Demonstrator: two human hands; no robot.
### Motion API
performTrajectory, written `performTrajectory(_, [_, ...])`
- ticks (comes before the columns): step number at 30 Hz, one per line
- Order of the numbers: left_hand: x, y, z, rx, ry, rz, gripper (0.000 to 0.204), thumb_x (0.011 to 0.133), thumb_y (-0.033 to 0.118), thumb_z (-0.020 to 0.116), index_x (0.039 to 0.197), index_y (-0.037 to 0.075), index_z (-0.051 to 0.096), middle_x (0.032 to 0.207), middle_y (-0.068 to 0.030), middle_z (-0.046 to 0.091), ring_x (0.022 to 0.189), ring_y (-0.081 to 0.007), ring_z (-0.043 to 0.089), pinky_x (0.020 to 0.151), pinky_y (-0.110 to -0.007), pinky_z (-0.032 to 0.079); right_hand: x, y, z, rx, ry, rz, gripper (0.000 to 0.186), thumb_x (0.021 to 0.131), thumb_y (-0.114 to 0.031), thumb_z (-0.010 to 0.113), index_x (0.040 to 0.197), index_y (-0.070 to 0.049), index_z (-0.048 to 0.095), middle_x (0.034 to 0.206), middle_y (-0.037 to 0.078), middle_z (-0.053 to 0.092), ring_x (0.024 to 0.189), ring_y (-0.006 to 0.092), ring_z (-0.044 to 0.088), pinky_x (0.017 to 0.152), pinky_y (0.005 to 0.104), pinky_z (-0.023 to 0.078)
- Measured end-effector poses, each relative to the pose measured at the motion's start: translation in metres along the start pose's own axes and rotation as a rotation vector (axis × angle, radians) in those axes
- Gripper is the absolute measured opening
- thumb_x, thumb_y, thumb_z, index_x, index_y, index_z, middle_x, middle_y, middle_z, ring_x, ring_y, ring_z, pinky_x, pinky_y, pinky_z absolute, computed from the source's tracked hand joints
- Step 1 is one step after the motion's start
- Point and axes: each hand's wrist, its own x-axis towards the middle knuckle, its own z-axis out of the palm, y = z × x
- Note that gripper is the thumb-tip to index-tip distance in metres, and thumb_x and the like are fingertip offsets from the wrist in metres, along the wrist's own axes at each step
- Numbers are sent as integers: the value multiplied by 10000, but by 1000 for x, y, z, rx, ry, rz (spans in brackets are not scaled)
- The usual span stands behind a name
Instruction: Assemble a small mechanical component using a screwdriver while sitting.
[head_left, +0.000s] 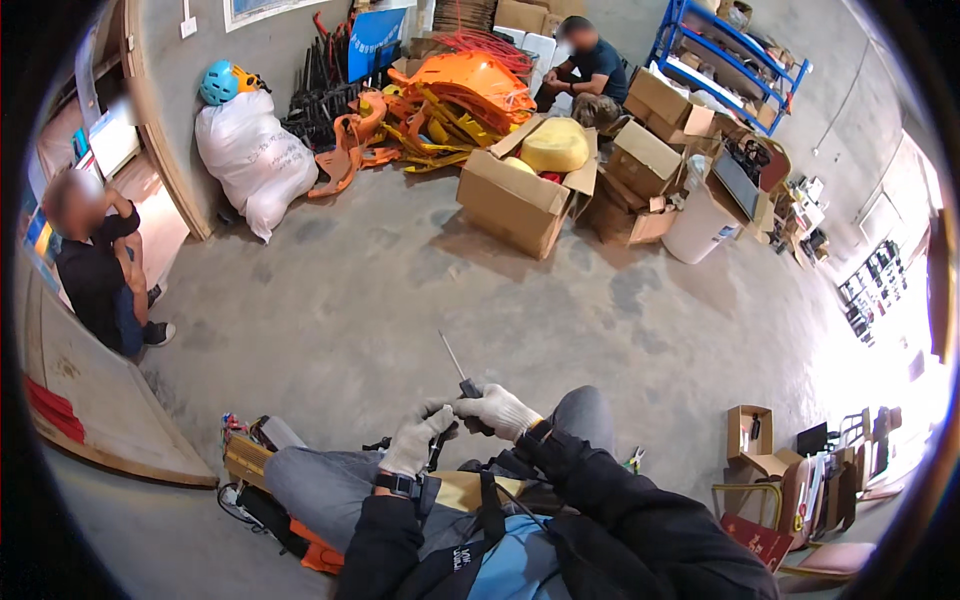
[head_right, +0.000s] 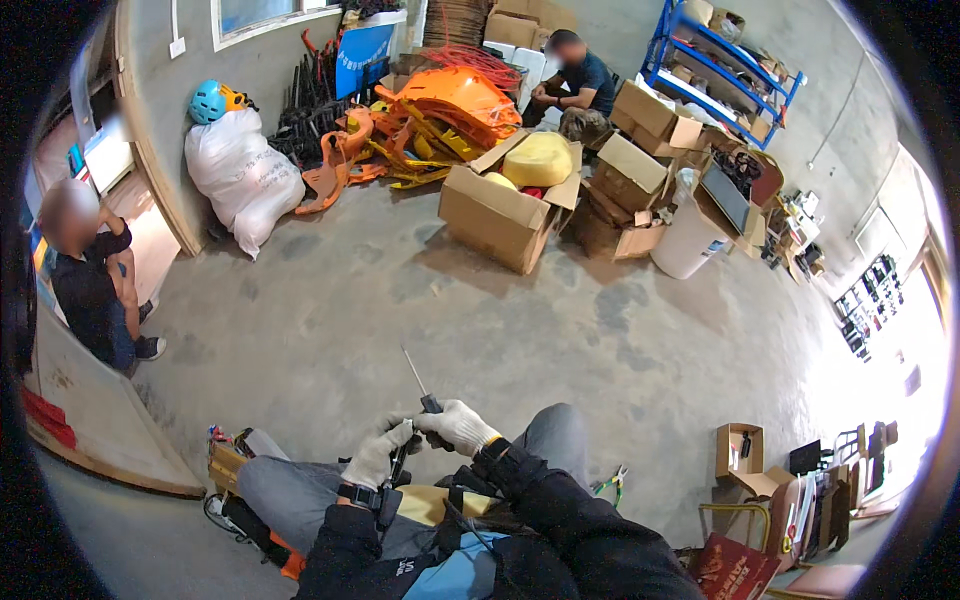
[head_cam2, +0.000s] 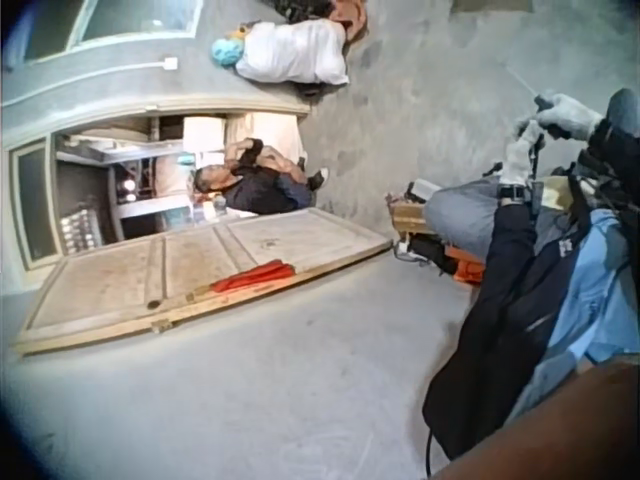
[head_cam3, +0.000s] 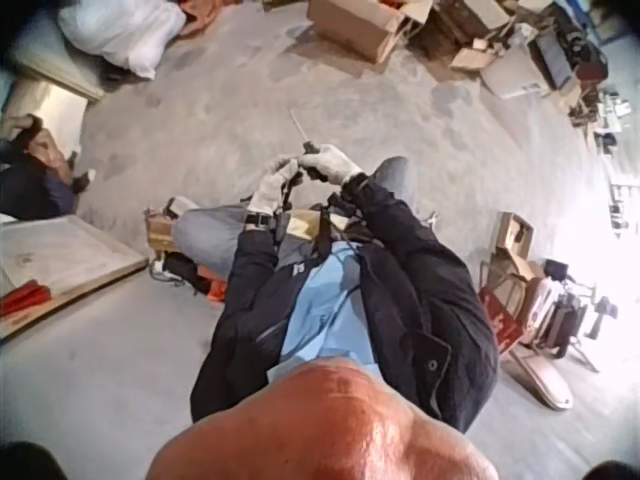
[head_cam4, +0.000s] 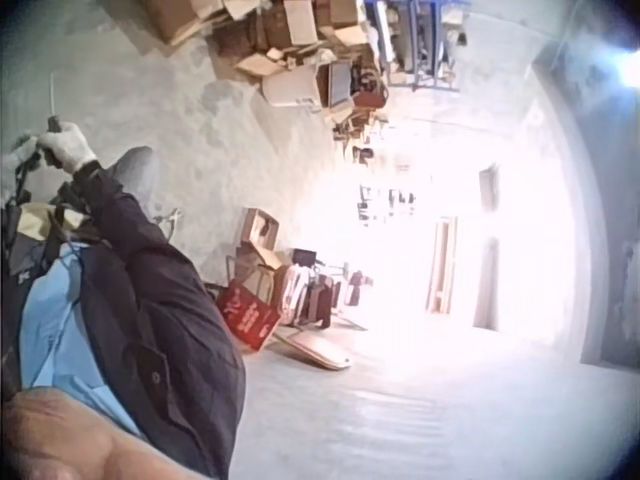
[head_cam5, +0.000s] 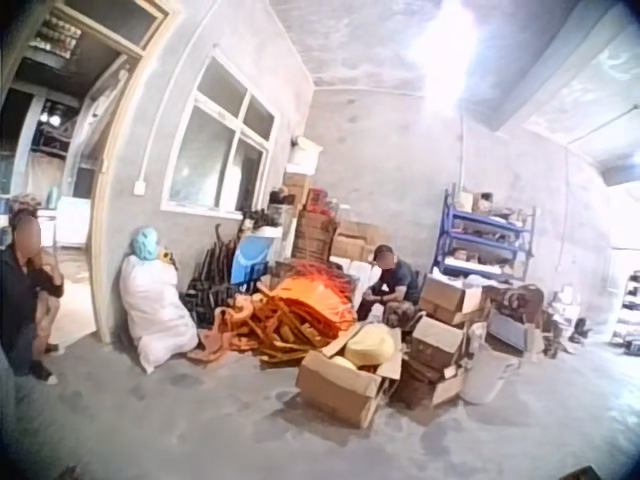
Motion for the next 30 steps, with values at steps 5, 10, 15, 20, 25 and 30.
performTrajectory(5, [-3,2,2,27,-21,-12,406,994,255,705,1267,-33,618,1080,-91,682,917,-162,680,849,-319,586,4,6,-5,-5,-22,11,276,856,-281,736,784,-22,674,674,34,631,555,112,562,498,274,419])
performTrajectory(10, [-1,-3,2,39,-38,-33,392,993,243,705,1265,-26,622,1076,-88,678,918,-152,672,844,-317,585,6,12,-7,-19,-34,44,282,850,-277,726,791,-7,667,674,37,625,556,127,578,498,285,442])
performTrajectory(15, [-3,-3,4,44,-6,-71,386,990,232,704,1262,-31,627,1077,-86,676,928,-158,666,843,-306,567,0,7,-1,-8,7,60,276,873,-270,685,738,-30,662,631,42,619,503,112,524,465,287,383])
performTrajectory(20, [0,-3,2,66,-41,-43,394,992,248,699,1287,-1,619,1082,-66,667,940,-158,657,873,-316,559,5,13,-3,-54,-7,63,346,859,-336,686,764,-4,664,652,47,631,532,129,561,483,294,426])
performTrajectory(25, [-2,7,9,129,6,-54,400,991,257,702,1301,23,607,1083,-64,660,937,-165,665,860,-311,560,19,29,-7,-19,2,46,370,856,-343,685,759,14,672,653,66,637,534,143,572,481,306,428])
performTrajectory(30, [-11,16,18,152,84,-70,401,966,251,736,1258,-1,627,1053,-69,682,923,-152,656,827,-290,542,17,33,-5,60,-33,46,319,898,-318,697,834,-5,689,670,43,624,536,126,555,476,282,402])
